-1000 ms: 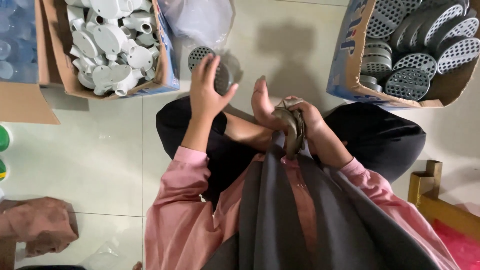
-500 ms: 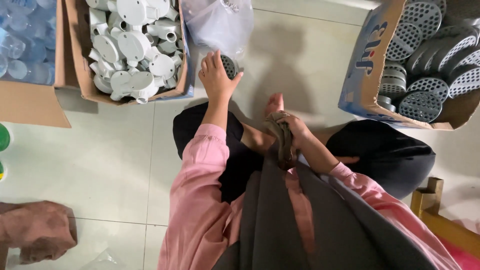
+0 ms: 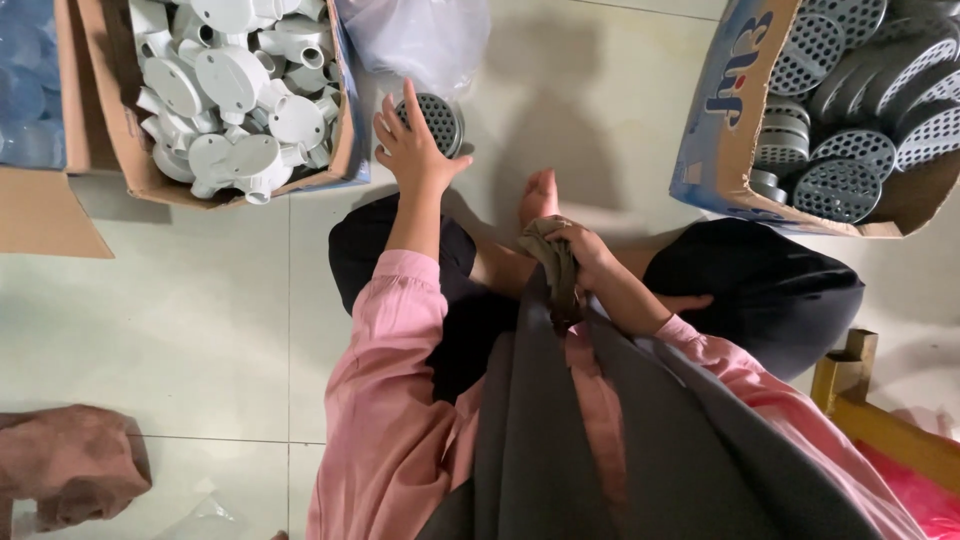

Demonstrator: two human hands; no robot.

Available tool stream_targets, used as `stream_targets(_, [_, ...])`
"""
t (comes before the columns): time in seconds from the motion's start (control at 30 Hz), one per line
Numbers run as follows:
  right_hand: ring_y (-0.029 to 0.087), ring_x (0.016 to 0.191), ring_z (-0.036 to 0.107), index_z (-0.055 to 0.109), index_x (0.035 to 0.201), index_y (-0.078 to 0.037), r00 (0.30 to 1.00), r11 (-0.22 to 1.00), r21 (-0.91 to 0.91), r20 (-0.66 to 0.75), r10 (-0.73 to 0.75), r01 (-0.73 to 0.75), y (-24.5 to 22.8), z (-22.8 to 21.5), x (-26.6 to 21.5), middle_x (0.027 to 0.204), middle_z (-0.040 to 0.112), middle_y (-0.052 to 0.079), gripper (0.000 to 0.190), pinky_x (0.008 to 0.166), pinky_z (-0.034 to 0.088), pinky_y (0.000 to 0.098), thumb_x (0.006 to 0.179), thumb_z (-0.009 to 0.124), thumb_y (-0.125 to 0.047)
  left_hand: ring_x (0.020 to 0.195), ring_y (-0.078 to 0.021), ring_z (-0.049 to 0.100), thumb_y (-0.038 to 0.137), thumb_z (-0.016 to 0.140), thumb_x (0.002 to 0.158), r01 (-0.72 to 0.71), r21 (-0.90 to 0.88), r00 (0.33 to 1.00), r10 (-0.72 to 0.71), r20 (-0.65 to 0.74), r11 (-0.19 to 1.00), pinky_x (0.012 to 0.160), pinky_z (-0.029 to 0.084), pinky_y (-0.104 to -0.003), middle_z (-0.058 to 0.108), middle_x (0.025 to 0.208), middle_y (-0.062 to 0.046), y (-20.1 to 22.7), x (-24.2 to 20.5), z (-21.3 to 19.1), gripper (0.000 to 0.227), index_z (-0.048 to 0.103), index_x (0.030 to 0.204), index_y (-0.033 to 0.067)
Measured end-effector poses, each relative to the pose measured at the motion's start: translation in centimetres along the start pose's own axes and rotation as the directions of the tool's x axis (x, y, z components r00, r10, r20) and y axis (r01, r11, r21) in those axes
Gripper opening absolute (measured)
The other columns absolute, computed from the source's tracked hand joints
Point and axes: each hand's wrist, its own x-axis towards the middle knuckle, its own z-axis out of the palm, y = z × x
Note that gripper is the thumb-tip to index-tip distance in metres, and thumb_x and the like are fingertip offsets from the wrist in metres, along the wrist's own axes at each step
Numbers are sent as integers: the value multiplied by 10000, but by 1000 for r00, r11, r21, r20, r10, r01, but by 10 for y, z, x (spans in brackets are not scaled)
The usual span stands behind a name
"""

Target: The person sits on the floor and wipes multiple small gray perforated cylindrical parts with a cloth. They pick up each part from a cardboard box, wipe it thoroughly, and place it on the floor beside them. The task continues with repeated handling of similar parts.

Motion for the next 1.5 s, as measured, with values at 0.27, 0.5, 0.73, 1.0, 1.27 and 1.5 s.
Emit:
stream_targets(0.27, [276,868,663,691,1138,-71,999,999,-32,26,-18,18,3,1,0,932,700,171,291,777,530,351,896,531,-75,1425,-377,368,507,1022,692,-71,-7,992,70,-108,997,1051,477,-494,304,1574,-168,-10,13,20,1384,36,1622,229])
stream_targets(0.5, [327,1048,508,639,1165,-120,995,963,-250,36,-96,102,-1,3,-29,1111,549,175,709,838,493,467,522,664,-418,1465,-450,333,388,1014,728,-172,-91,984,167,-62,981,1082,445,-607,262,1580,-263,-9,1,0,1398,-6,1659,168])
stream_targets(0.73, [391,1012,723,676,1128,-132,995,926,368,33,-99,80,-2,-39,28,1068,727,164,366,914,571,585,821,849,-229,1511,-541,124,382,1018,659,-275,-47,953,266,-143,960,1124,220,-810,53,1626,-337,10,-29,-10,1430,36,1664,113])
stream_targets(1.0, [367,856,742,701,1069,-48,902,632,698,-48,-428,337,-53,-163,-12,955,728,164,330,814,589,561,751,726,34,1470,-559,216,644,602,891,-760,148,578,762,-292,633,1110,177,-758,211,1598,-333,105,-108,14,960,365,1547,-16])
stream_targets(1.27, [294,766,765,676,1022,-46,845,340,822,-280,-456,456,-81,-308,-39,828,724,110,247,803,609,467,778,698,-18,1533,-497,140,426,670,913,-903,-180,413,904,-113,390,1143,113,-764,133,1671,-238,268,-164,60,874,265,1603,73])
stream_targets(1.5, [397,1009,752,690,1054,8,764,-29,925,-331,-554,379,-68,-374,-3,1035,752,223,251,1035,546,505,821,647,-74,1385,-409,467,71,596,983,-947,-301,148,983,-109,109,1115,422,-573,484,1446,-152,405,-168,89,305,616,1287,70])
